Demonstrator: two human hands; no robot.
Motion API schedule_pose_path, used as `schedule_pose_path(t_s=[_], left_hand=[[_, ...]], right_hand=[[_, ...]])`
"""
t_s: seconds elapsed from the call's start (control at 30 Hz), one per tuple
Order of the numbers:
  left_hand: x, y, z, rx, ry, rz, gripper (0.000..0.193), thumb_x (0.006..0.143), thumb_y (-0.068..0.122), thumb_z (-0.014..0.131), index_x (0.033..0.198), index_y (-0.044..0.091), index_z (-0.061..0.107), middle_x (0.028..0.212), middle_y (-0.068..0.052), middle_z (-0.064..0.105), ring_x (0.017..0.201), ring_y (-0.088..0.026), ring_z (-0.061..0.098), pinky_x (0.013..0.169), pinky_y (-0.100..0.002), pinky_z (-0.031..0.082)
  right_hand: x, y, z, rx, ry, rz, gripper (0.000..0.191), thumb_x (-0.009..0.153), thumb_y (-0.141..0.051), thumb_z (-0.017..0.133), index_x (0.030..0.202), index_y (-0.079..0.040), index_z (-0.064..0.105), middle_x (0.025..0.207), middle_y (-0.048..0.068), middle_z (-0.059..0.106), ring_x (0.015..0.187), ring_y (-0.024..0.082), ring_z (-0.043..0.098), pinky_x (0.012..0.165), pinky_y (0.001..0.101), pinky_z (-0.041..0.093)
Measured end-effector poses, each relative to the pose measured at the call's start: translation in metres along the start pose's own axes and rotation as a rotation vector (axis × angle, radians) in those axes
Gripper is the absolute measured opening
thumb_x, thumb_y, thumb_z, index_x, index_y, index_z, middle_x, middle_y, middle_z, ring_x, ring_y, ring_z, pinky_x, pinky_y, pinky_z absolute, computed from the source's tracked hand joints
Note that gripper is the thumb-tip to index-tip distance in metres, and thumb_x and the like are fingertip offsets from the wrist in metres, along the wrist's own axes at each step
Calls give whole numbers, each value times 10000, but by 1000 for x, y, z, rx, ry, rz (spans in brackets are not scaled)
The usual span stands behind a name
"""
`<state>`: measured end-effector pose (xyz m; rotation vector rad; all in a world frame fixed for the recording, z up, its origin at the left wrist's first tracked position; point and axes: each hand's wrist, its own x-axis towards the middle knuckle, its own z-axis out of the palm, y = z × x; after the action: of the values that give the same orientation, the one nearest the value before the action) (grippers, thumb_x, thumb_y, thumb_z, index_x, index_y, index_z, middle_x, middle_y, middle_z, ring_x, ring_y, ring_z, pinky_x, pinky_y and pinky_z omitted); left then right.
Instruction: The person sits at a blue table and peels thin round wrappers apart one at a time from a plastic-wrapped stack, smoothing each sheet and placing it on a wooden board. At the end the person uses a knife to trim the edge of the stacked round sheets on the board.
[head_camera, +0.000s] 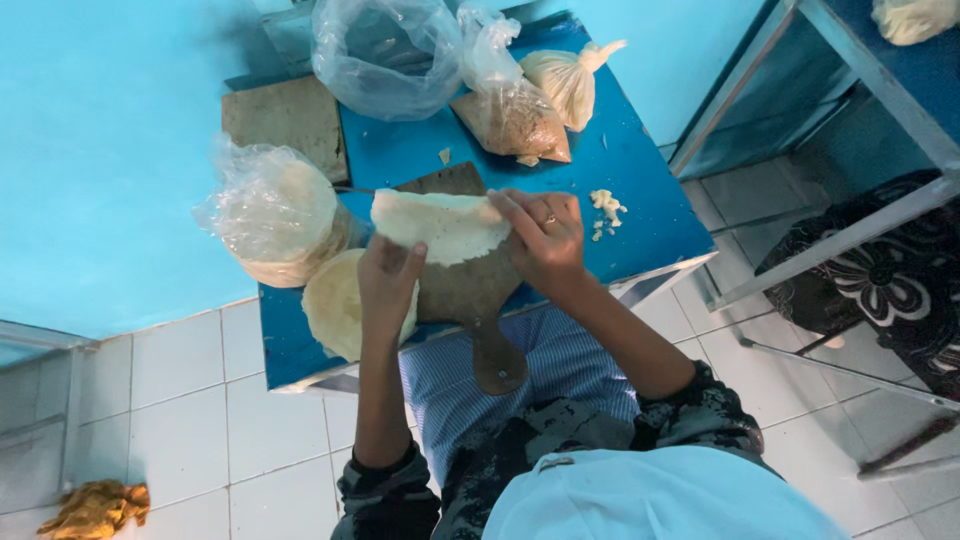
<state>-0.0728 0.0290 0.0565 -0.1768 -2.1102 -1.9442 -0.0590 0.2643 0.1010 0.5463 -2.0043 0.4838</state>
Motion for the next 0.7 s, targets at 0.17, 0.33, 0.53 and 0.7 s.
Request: schedule_pose_path(t_s=[0.17, 0.33, 0.53, 0.7], left_hand=[[14, 3, 6, -161, -40, 24, 188, 949, 153, 746, 1074, 14, 721, 960, 5, 751, 854, -63, 668, 761, -251, 537], [47, 17, 18, 17, -22, 195, 123, 980, 129, 739, 967, 13, 698, 875, -18, 721, 787, -61, 634, 693, -264, 519], [74, 27, 25, -239, -255, 126, 94, 988, 126, 720, 975, 36, 697, 878, 2, 723, 766, -50, 659, 677, -239, 516], [79, 28, 25, -268, -374, 161, 129, 1027, 116, 754, 1019, 35, 654, 942, 27, 650, 854, -31, 603, 719, -229, 481]], right_hand=[[-14, 6, 1, 46, -146, 203, 598, 840, 34, 742, 1410, -35, 577, 994, 86, 640, 890, 295, 645, 822, 437, 478], [-35, 18, 8, -37, -292, 360, 575, 814, 27, 776, 1331, -56, 536, 1113, 210, 581, 852, 398, 610, 728, 503, 459], [-55, 30, 8, 115, -327, 576, 658, 814, 5, 775, 1363, -24, 414, 1216, 298, 530, 1001, 481, 608, 768, 519, 517], [-58, 34, 9, 6, -520, 644, 651, 858, -136, 768, 1404, -35, 428, 1159, 249, 593, 1067, 448, 615, 865, 550, 486]])
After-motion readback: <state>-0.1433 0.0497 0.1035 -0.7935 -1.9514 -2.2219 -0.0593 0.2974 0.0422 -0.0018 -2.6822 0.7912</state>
